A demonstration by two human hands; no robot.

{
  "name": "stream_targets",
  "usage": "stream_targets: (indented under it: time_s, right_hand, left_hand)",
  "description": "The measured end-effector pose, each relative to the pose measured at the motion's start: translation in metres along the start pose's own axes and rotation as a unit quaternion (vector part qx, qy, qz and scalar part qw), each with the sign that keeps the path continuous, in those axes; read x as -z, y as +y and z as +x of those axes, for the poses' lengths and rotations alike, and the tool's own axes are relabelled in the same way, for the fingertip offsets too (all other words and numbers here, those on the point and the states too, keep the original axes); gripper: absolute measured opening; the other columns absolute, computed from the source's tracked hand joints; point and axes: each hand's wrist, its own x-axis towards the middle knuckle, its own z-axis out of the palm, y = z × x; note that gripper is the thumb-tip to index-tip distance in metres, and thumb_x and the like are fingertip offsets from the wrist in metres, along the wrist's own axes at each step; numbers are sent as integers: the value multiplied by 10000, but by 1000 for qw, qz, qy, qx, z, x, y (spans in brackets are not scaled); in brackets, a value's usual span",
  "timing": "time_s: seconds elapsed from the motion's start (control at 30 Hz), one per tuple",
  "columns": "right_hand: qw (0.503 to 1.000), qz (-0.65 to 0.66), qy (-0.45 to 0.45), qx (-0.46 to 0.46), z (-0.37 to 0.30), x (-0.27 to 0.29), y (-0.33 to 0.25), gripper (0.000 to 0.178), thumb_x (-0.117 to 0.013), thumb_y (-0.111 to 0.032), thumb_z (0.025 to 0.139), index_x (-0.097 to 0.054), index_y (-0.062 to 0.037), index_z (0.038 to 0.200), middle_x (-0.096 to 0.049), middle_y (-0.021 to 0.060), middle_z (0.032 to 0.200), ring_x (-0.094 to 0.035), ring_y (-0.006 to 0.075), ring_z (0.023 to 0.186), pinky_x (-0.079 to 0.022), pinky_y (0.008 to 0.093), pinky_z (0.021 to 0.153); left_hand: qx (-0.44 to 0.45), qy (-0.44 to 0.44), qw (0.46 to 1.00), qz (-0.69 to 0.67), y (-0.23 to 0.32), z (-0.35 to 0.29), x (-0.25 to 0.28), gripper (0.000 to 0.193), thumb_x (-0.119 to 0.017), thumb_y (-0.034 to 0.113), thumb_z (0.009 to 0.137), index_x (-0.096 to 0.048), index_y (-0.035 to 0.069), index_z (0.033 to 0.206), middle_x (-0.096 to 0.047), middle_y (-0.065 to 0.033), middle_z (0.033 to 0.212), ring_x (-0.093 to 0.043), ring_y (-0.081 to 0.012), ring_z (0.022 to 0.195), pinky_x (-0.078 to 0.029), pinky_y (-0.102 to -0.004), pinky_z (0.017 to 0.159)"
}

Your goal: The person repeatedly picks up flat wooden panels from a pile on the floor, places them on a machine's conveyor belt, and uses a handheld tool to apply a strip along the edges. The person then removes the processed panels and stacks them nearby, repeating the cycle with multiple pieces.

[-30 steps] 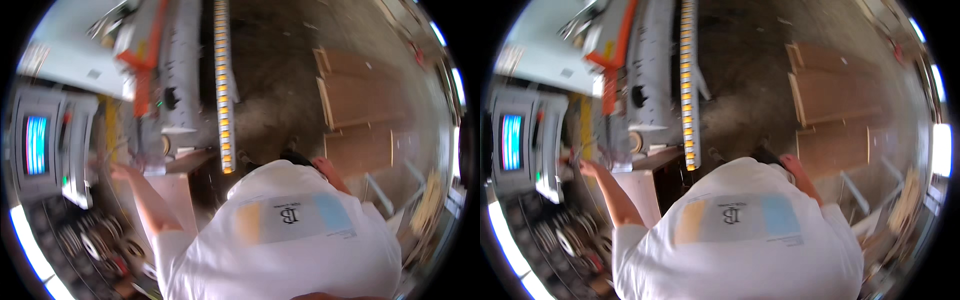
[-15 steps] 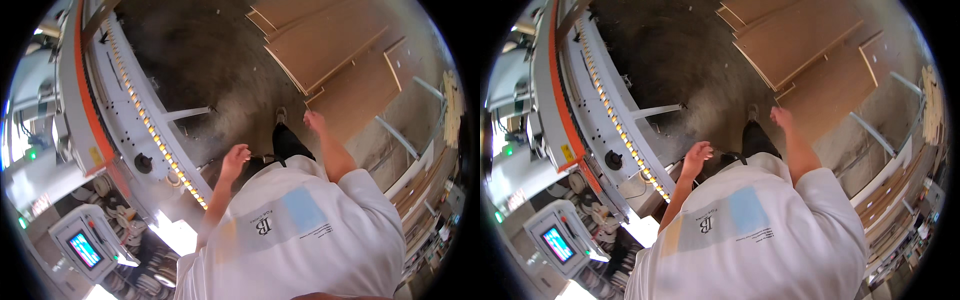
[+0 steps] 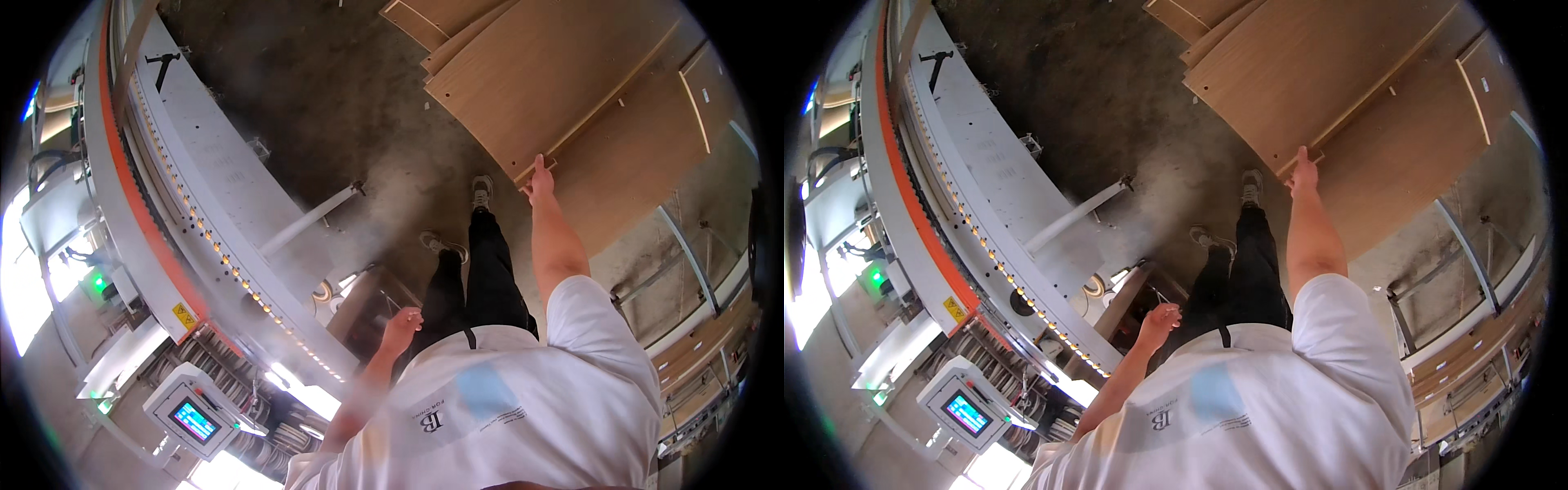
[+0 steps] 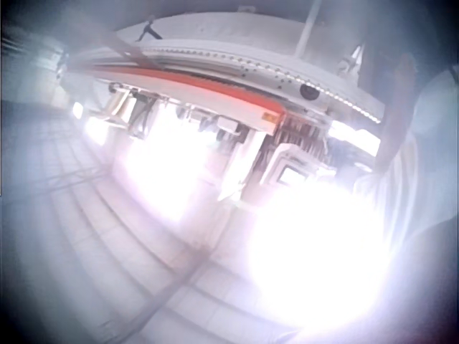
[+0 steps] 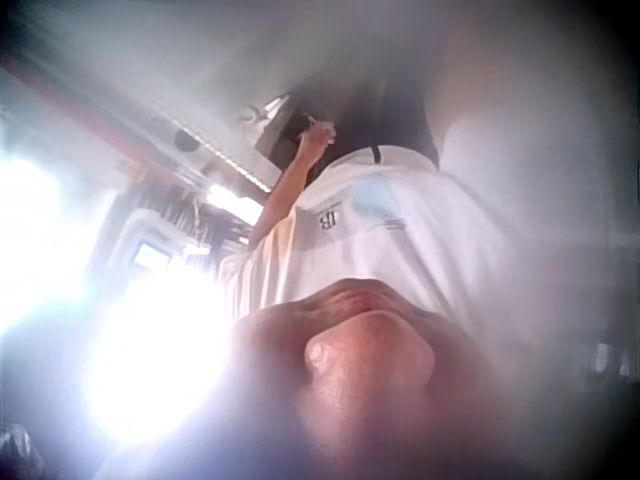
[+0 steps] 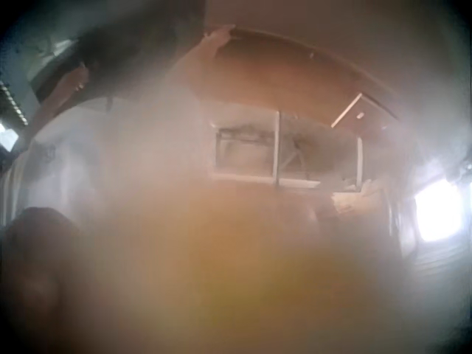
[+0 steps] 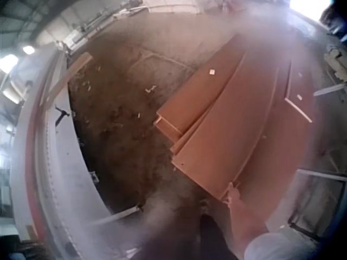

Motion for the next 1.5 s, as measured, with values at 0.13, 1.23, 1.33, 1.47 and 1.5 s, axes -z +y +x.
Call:
stream_targets:
  time_s: [0.13, 1.23, 1.33, 1.47, 1.5]
  right_hand:
    - [994, 81, -42, 61, 24, 19, 21, 647, -558, -584, 986, -526, -95, 1408, -629, 82, 1269, -619, 235, 1143, -507, 453, 963]
    - [968, 138, -209, 29, -191, 70, 86, 654, -540, -670, 948, -588, -111, 1285, -656, 57, 1132, -611, 222, 1027, -479, 426, 940]
    - [963, 171, -184, 100, -154, 98, 43, 482, -565, -552, 975, -615, -109, 1158, -642, 51, 1071, -618, 223, 939, -535, 415, 819]
    - [985, 129, -97, 68, -93, 114, 8, 591, -504, -516, 998, -507, -80, 1397, -567, 100, 1266, -543, 266, 1151, -449, 451, 996]
    - [988, 116, -83, 60, -105, 108, 6, 626, -487, -513, 1006, -457, -70, 1447, -522, 106, 1356, -500, 273, 1227, -408, 459, 1049]
  left_hand:
    - [12, -19, 999, -32, -6, 16, -1, 251, -576, 207, 1008, -640, 44, 1188, -722, -94, 973, -701, -163, 832, -546, -297, 790]
    - [-39, 180, 921, -344, 57, 48, 95, 476, -701, 436, 940, -642, 34, 1187, -657, -69, 1073, -609, -187, 858, -484, -305, 677]
    - [-97, 255, 863, -424, 7, -4, 133, 389, -693, 384, 956, -672, 35, 1125, -661, -49, 966, -615, -170, 780, -466, -301, 582]
    - [-23, 360, 872, -330, -32, -88, 192, 372, -620, 387, 998, -676, 34, 1104, -643, -32, 914, -611, -155, 752, -482, -337, 550]
    - [-55, 370, 839, -396, -48, -99, 201, 393, -588, 416, 1010, -681, 41, 1085, -636, -35, 880, -610, -155, 789, -505, -330, 632]
